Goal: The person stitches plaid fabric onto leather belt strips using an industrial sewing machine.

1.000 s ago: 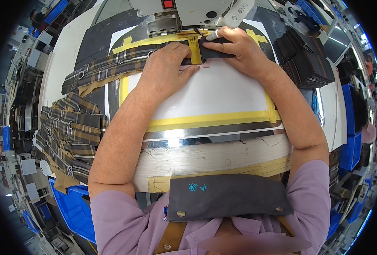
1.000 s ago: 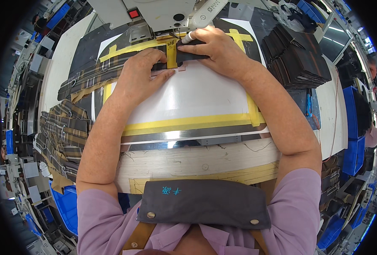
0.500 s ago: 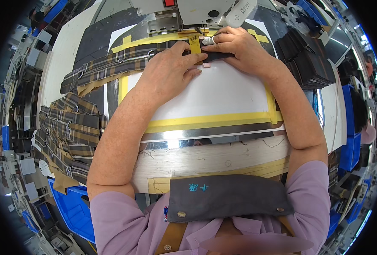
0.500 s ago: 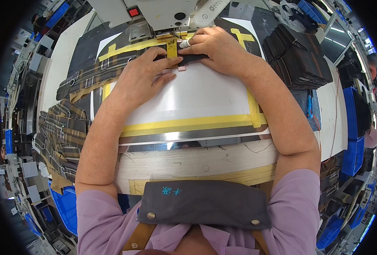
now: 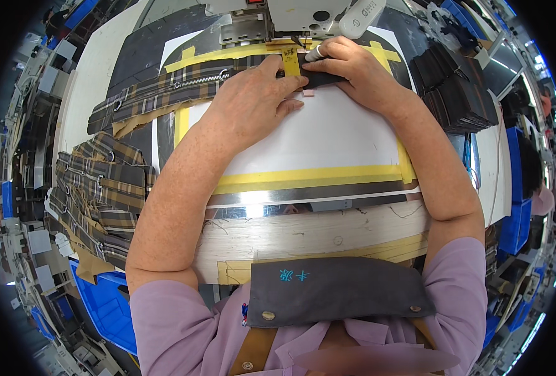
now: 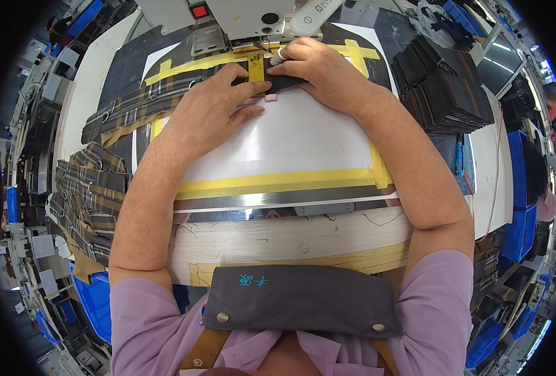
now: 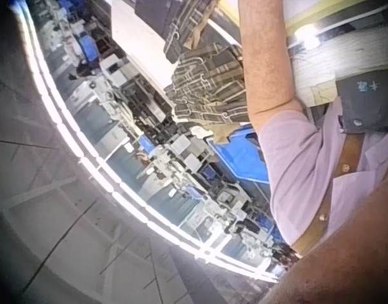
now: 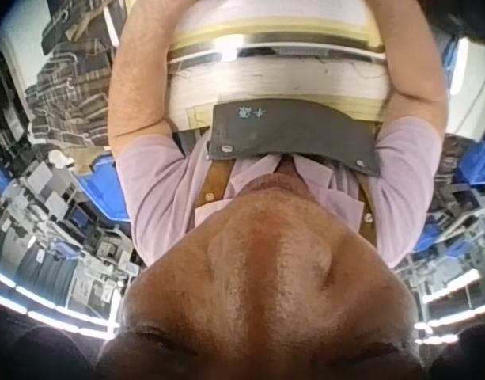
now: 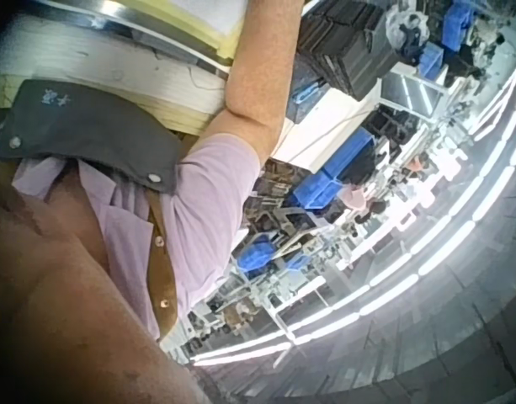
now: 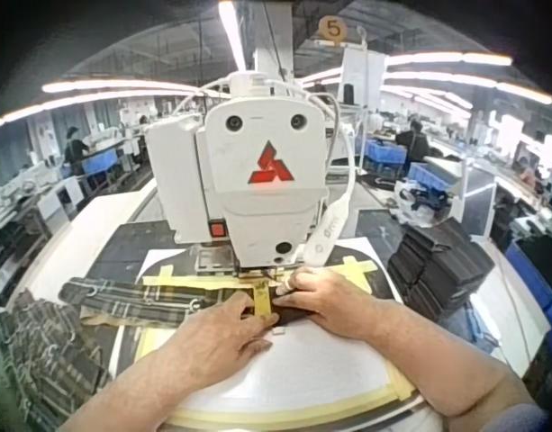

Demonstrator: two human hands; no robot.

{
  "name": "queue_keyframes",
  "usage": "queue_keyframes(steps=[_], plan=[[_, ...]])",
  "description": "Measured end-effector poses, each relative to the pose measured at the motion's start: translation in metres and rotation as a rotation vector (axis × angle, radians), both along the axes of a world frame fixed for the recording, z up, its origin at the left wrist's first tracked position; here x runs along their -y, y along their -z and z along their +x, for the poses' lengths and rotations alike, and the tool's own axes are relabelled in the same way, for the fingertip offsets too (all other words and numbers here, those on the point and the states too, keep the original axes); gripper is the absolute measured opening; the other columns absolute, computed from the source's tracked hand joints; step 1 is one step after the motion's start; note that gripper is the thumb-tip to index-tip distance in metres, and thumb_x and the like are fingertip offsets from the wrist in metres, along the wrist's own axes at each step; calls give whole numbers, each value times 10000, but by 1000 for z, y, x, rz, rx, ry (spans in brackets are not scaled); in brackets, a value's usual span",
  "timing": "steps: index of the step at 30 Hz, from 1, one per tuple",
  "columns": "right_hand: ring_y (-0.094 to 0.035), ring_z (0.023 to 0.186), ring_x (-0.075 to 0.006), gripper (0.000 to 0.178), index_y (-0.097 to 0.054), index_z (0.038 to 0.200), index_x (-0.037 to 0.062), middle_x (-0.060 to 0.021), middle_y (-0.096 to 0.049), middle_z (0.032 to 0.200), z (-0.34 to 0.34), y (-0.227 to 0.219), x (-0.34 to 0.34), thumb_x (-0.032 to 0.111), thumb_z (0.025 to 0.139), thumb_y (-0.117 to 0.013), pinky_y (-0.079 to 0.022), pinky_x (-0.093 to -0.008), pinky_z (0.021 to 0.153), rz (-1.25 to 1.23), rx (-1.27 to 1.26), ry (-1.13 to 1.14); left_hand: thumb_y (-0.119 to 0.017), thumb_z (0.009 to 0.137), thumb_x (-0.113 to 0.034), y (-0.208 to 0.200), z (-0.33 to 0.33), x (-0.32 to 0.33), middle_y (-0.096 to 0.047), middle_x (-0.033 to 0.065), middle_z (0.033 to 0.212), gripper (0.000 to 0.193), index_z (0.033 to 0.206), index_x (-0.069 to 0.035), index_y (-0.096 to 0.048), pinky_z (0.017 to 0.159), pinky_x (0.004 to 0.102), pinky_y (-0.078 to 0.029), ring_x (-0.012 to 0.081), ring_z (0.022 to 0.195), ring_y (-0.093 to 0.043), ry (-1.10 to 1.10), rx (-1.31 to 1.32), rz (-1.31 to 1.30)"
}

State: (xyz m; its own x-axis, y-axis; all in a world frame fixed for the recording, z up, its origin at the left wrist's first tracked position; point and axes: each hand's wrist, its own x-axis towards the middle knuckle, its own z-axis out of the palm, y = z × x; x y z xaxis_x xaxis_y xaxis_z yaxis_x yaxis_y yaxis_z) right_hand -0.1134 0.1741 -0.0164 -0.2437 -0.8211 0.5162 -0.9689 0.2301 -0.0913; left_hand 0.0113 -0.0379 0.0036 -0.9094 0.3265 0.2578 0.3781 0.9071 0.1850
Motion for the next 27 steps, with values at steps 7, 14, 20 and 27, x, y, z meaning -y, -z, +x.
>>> queue_keyframes(steps=[7,14,20,27], plan=[[-631,1020,-258,345,-750,1057,94,-78,-685,1017,-3,-7,-2,-9,729,-731,-519,-374,922,70,12,50,-694,902,-325,3,-2,1,-573,91,1080,355,1223,-173,-693,743,380,-564,256,838,-670,24,-39,-14],[-654,982,-239,273,-773,1030,124,-62,-708,970,3,-19,2,39,782,-694,-519,-361,912,152,-25,100,-699,901,-341,-3,1,-1,-577,101,1095,356,1221,-185,-693,761,391,-566,271,848,-670,17,26,-28],[-673,920,-271,282,-785,1007,122,-77,-717,932,-4,-18,3,17,769,-675,-533,-373,882,152,-39,105,-704,904,-339,-1,-4,-3,-577,108,1094,342,1206,-177,-700,798,404,-559,289,892,-663,24,43,-12],[-681,932,-279,299,-786,1027,130,-82,-731,968,-7,-19,6,25,779,-657,-536,-372,883,178,-6,147,-698,910,-367,1,-5,-1,-574,116,1102,351,1202,-173,-699,807,408,-556,290,893,-661,31,12,-2]])
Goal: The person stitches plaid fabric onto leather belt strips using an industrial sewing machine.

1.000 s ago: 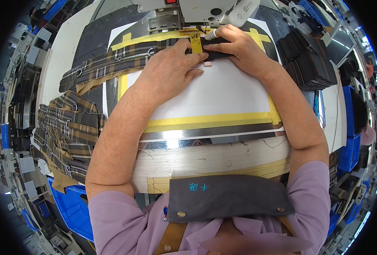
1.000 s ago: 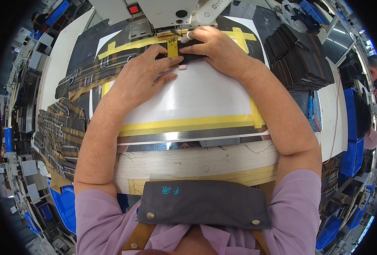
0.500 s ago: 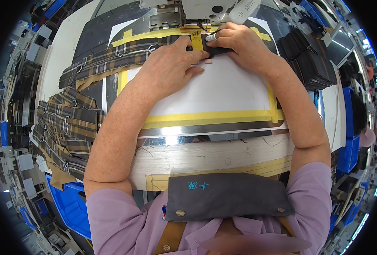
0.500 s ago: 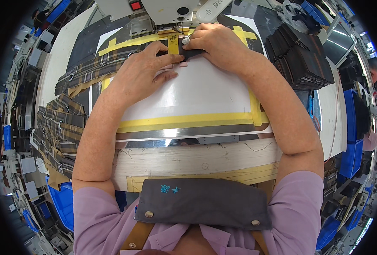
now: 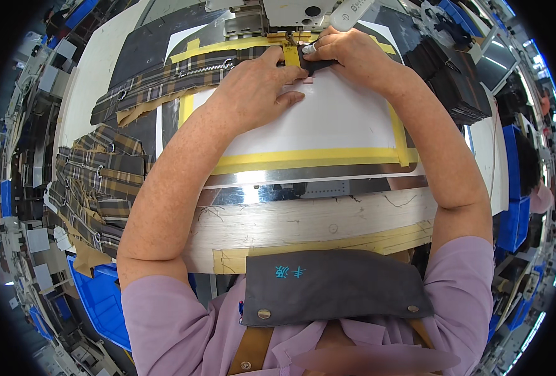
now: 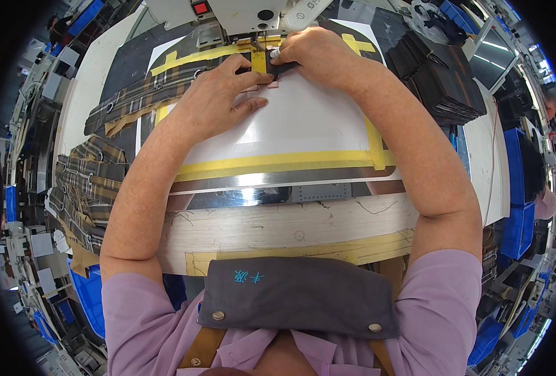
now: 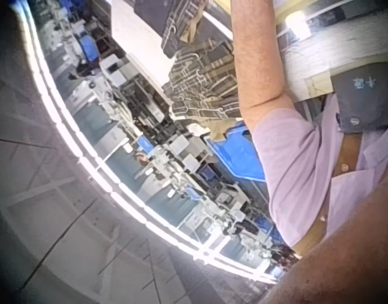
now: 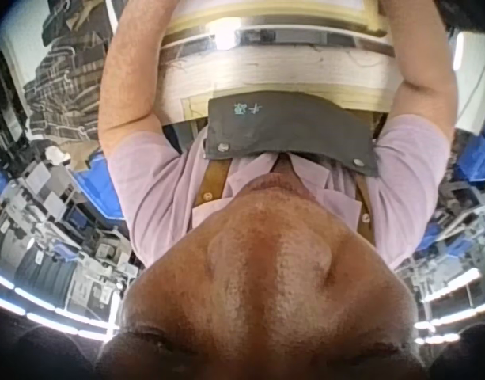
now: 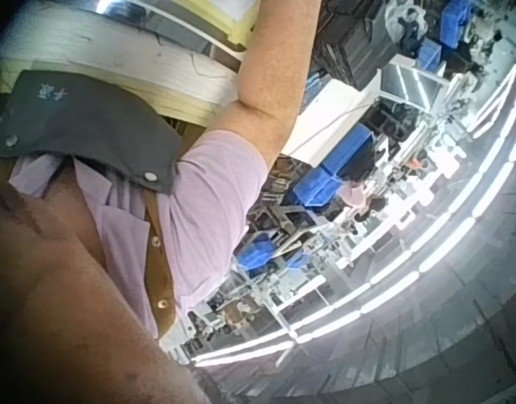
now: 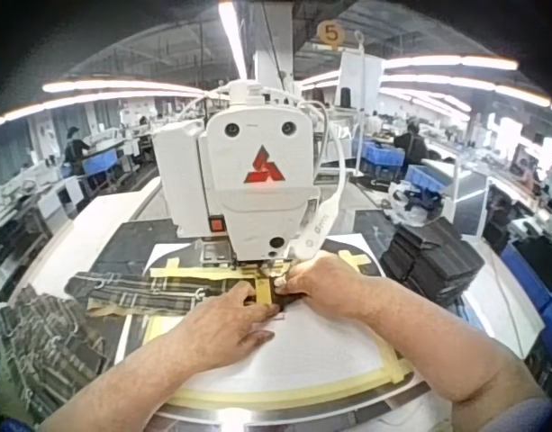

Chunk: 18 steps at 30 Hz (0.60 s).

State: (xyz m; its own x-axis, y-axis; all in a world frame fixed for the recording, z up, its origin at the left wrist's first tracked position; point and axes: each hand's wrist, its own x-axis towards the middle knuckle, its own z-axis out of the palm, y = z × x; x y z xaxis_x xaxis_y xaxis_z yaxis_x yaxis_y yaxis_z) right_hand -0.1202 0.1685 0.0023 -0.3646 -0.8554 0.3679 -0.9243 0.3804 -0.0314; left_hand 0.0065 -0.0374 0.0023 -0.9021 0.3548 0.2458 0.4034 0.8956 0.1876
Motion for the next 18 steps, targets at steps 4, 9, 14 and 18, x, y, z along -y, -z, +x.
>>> queue_keyframes(steps=[4,9,14,18], plan=[[-690,935,-279,308,-787,1037,140,-86,-735,977,1,-2,1,31,781,-652,-539,-369,884,16,1,43,-699,909,-372,1,-2,0,-578,118,1126,361,1213,-177,-692,812,414,-556,296,917,-662,-5,22,2],[-698,934,-278,310,-787,1050,156,-90,-738,1004,-7,4,-1,34,804,-643,-547,-364,868,21,-58,-16,-692,912,-394,1,-2,0,-590,124,1143,427,1265,-157,-655,862,431,-543,319,963,-658,7,61,-7],[-695,954,-263,291,-773,1062,153,-66,-739,1031,-13,7,8,27,820,-672,-552,-359,889,22,28,68,-702,871,-494,6,-5,10,-604,158,1285,646,1315,-38,-590,990,444,-493,352,1137,-616,-70,44,37],[-702,970,-247,233,-731,1101,132,-44,-744,1062,-26,9,6,73,890,-655,-558,-345,910,-56,-92,-15,-681,867,-533,12,-14,17,-546,208,1415,755,1358,24,-542,1071,434,-446,370,1269,-550,-79,15,-44]])
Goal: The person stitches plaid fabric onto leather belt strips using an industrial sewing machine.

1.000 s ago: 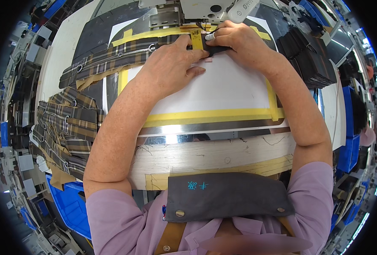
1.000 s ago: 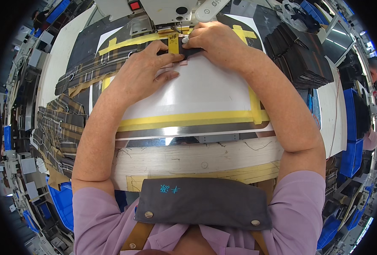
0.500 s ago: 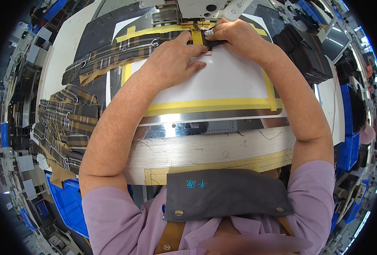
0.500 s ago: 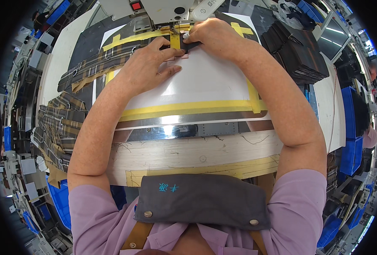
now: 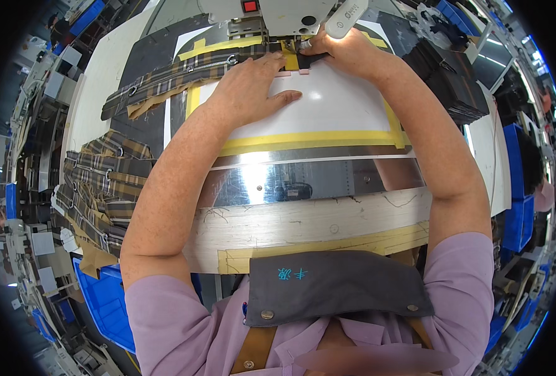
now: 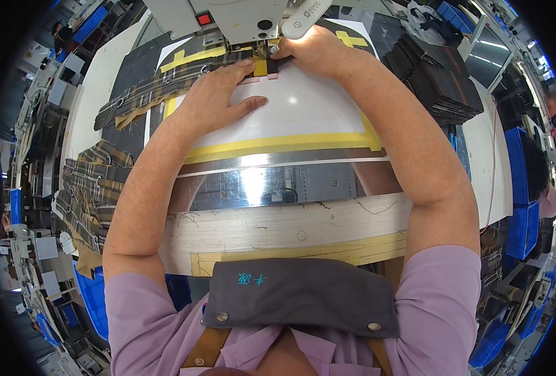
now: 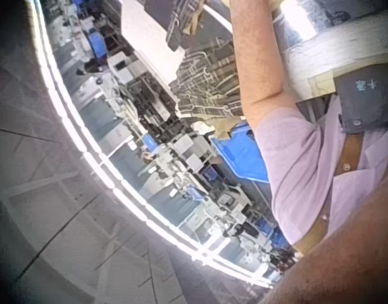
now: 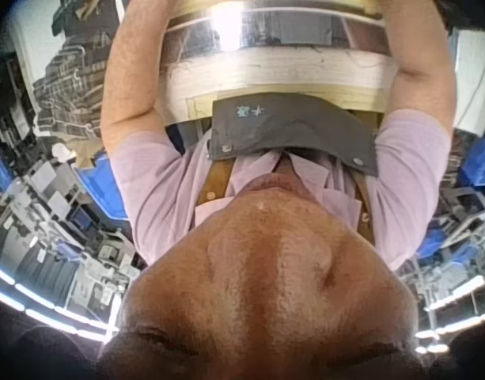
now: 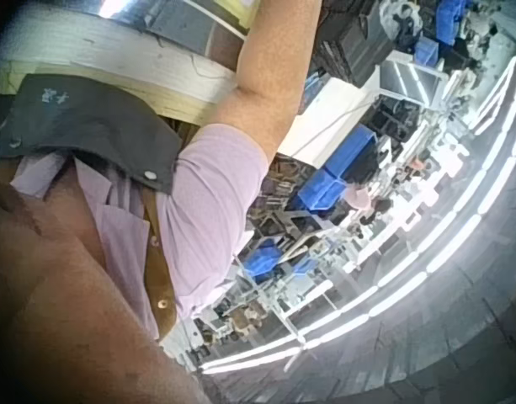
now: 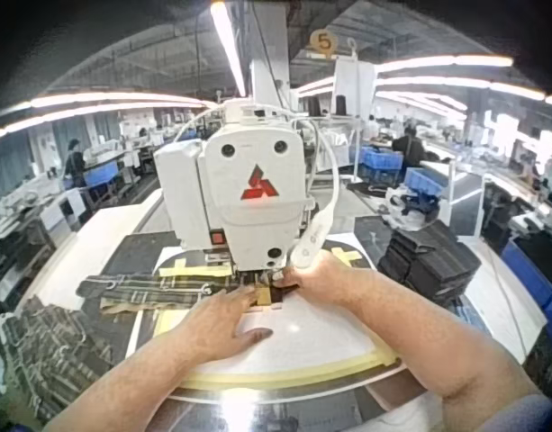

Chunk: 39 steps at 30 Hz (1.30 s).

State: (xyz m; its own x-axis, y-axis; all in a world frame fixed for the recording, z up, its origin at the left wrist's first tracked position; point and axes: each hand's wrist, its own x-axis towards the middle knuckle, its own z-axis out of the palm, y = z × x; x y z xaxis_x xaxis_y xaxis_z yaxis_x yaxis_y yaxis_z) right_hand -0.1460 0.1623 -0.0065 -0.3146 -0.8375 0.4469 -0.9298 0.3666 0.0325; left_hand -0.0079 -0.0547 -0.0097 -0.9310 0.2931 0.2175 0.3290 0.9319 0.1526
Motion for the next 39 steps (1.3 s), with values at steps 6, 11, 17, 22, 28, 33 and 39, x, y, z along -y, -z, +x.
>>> queue_keyframes(steps=[6,11,17,22,28,33,39], plan=[[-718,892,-300,244,-745,1066,225,-84,-741,958,-26,4,11,272,887,-585,-578,-444,769,308,-118,145,-645,900,-475,-3,-22,9,-530,209,1433,671,1342,23,-565,1103,432,-414,377,1305,-521,81,-7,39],[-703,970,-273,157,-767,938,132,-93,-744,987,-72,11,25,214,831,-687,-579,-396,824,357,-52,197,-591,954,-282,-8,-46,-5,-549,251,1397,470,1328,2,-585,1109,418,-387,400,1311,-517,253,49,48],[-689,1027,-272,185,-754,983,113,-102,-731,1081,-74,32,11,178,882,-614,-557,-395,865,195,113,381,-476,1041,-376,6,-90,33,-546,268,1391,544,1330,80,-546,1117,400,-365,380,1315,-508,46,162,131],[-593,1201,-227,234,-753,981,204,-6,-728,1028,-33,39,27,273,913,-540,-400,-507,1049,-225,-42,359,-558,1014,-421,41,-129,159,-582,234,1330,550,1339,22,-554,1020,403,-424,356,1223,-556,-41,-107,50],[-533,1239,-196,318,-701,1147,324,101,-683,1104,8,48,10,269,909,-497,-367,-580,993,-44,-185,286,-665,944,-430,3,-101,143,-552,209,1372,649,1385,16,-496,1082,403,-377,339,1278,-511,-115,194,144],[-376,1431,-301,463,-575,1371,129,-106,-539,1442,66,36,-27,363,976,-507,-249,-587,1173,94,261,198,-802,744,-513,-24,-56,91,-710,120,920,635,1121,-17,-679,788,378,-506,226,829,-665,-367,245,-118],[-387,1428,-301,509,-519,1423,91,-142,-528,1445,97,11,-82,379,1004,-547,-292,-481,1179,88,261,151,-842,753,-387,-83,-33,78,-696,121,839,513,1024,26,-701,743,349,-482,224,759,-617,-87,444,-164]])
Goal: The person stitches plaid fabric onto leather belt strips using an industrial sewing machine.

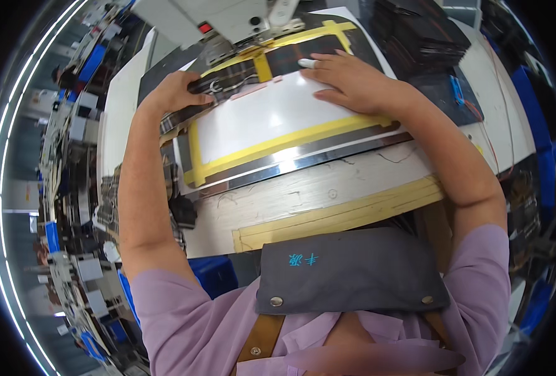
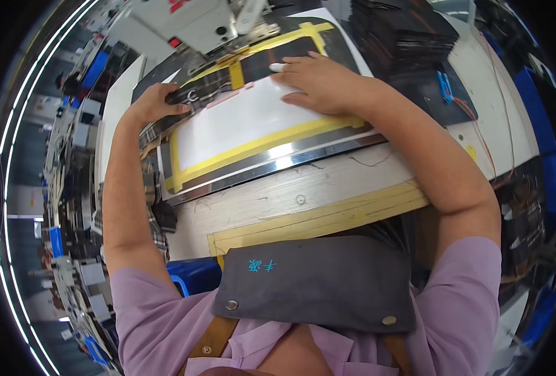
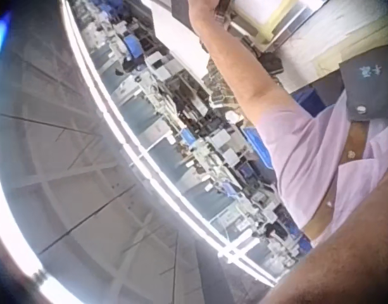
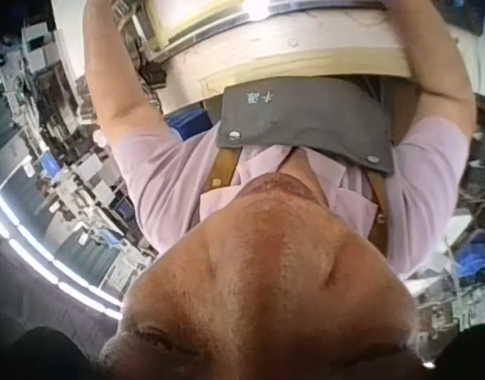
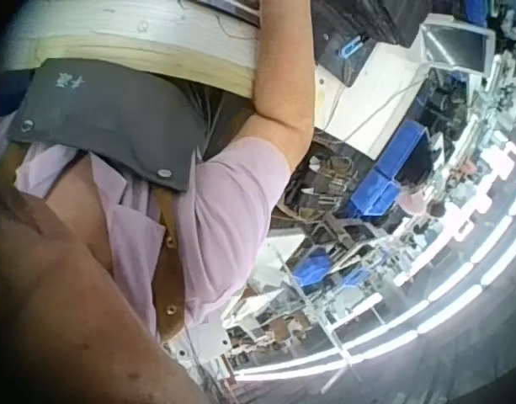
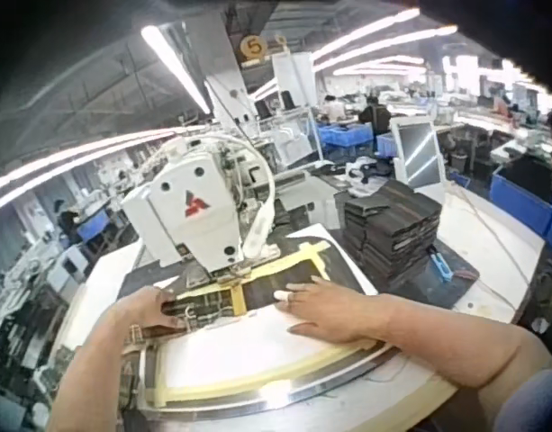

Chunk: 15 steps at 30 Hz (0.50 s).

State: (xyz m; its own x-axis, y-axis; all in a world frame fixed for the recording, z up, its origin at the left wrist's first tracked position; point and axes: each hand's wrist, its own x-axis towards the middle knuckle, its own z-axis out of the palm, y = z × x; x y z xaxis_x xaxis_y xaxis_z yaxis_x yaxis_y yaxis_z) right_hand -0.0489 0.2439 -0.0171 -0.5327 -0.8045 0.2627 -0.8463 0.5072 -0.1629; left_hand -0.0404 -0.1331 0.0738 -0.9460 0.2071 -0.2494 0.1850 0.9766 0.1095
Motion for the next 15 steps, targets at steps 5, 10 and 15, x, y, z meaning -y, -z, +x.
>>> queue_keyframes(steps=[5,10,15], plan=[[-589,1171,-348,431,-627,1310,61,-187,-666,1207,20,-14,9,276,937,-650,-442,-423,1014,-82,34,-124,-855,781,-233,-28,49,-16,-679,55,763,354,968,29,-707,706,304,-481,112,727,-582,-23,128,127],[-616,1130,-316,388,-642,1281,41,-184,-661,1216,60,-54,34,223,939,-658,-460,-399,989,-38,491,-190,-816,840,-250,-83,103,-17,-713,4,885,354,1051,13,-705,731,251,-508,66,767,-623,114,181,642],[-508,1291,-380,787,-376,1526,73,-262,-500,1415,103,-55,72,354,880,-729,-384,-408,1093,-230,517,-483,-691,954,-210,-125,146,24,-715,47,1117,335,1239,-38,-654,881,292,-516,133,983,-672,-173,-685,1387]])
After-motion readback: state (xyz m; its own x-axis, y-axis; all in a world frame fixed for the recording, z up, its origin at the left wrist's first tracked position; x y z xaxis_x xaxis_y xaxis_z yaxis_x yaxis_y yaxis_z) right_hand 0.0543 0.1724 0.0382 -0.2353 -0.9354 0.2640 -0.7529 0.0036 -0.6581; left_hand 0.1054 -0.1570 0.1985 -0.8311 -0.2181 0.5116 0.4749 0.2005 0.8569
